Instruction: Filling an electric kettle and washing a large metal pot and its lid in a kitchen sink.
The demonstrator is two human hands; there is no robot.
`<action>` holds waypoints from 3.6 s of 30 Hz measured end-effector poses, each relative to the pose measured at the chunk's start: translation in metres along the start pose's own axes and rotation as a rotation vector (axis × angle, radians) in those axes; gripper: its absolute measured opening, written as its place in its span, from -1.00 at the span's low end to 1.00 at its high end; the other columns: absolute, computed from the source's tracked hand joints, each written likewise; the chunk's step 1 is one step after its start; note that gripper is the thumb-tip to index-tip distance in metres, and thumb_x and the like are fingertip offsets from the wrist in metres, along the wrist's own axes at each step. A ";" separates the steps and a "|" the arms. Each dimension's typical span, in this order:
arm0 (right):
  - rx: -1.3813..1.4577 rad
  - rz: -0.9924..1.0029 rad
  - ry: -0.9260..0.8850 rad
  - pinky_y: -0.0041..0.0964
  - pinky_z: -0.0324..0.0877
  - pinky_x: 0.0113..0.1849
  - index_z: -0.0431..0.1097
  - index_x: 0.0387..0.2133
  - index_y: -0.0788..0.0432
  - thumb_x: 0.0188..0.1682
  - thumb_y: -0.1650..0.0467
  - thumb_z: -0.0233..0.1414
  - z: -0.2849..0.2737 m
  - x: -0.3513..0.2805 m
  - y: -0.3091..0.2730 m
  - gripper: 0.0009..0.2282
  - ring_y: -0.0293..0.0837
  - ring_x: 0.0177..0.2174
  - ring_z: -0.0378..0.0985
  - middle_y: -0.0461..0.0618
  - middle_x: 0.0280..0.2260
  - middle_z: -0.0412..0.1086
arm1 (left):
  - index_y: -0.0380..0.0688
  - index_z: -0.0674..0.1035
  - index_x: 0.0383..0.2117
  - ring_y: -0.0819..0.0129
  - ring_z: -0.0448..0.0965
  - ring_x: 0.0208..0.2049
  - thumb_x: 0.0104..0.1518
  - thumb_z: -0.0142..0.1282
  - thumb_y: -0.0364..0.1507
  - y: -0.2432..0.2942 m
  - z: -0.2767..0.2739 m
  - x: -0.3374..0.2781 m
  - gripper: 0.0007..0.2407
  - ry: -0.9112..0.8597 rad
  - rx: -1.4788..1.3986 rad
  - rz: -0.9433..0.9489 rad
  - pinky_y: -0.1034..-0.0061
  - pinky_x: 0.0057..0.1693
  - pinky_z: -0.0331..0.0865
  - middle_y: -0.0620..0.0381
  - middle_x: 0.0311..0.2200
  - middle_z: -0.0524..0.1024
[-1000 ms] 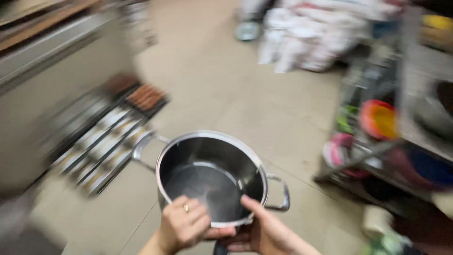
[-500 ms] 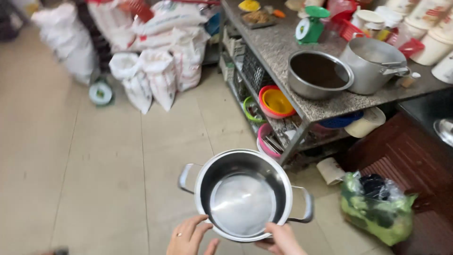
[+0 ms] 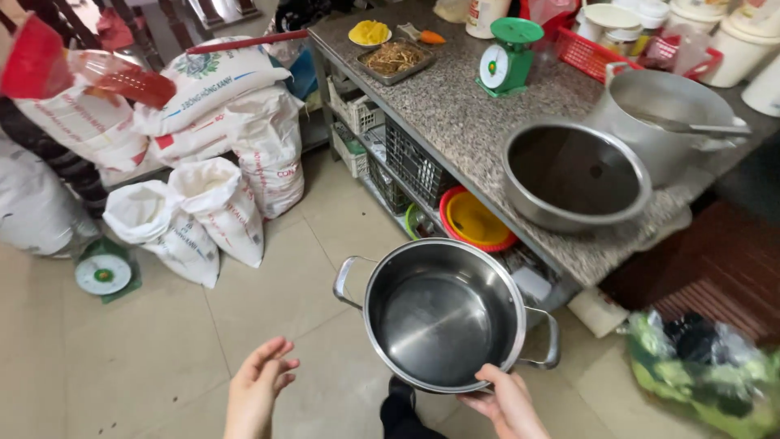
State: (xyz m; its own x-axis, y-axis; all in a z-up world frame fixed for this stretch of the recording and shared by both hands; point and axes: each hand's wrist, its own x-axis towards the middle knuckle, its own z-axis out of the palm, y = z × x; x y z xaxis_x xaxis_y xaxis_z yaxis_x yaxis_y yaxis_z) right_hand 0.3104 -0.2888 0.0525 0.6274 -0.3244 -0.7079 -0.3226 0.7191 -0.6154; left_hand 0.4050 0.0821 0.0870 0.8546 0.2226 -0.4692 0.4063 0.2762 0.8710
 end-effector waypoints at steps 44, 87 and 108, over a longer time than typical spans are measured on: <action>-0.648 -0.784 1.158 -0.07 0.05 0.07 -0.12 0.16 0.53 -0.06 0.33 0.11 0.477 0.501 -0.318 -0.33 0.08 0.04 -0.01 0.29 0.07 -0.12 | -0.08 0.21 0.20 0.04 0.58 -0.14 0.20 0.07 -0.61 0.170 0.619 0.915 -0.55 -0.416 0.236 -0.472 0.34 -0.08 0.59 -0.18 -0.01 0.42; -0.392 -0.205 1.109 0.14 0.47 -0.01 0.44 0.12 0.28 0.05 0.10 0.12 0.443 0.476 -0.411 -0.46 0.26 -0.06 0.60 0.35 -0.05 0.47 | -0.47 0.61 -0.09 -0.02 0.68 -0.48 0.01 0.17 -0.66 0.261 0.794 0.722 -0.71 -1.551 1.216 -0.154 0.02 -0.32 0.69 -0.33 -0.46 0.60; -0.152 -0.315 1.111 0.13 0.42 0.03 0.45 0.08 0.30 0.18 0.17 0.06 0.431 0.480 -0.404 -0.57 0.15 0.04 0.50 0.36 -0.04 0.47 | -0.39 0.30 0.36 -0.13 0.70 -0.13 0.18 0.26 -0.47 0.268 0.799 0.730 -0.40 -1.556 1.171 -0.367 0.07 0.02 0.63 -0.50 -0.02 0.56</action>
State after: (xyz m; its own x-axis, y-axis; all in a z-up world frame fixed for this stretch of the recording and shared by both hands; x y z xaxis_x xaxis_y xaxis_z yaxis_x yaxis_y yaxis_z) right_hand 1.0473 -0.4702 0.1104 -0.2476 -0.8895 -0.3839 -0.3924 0.4544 -0.7997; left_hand 1.3962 -0.4287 0.0941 -0.0728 -0.7364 -0.6726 0.0198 -0.6753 0.7372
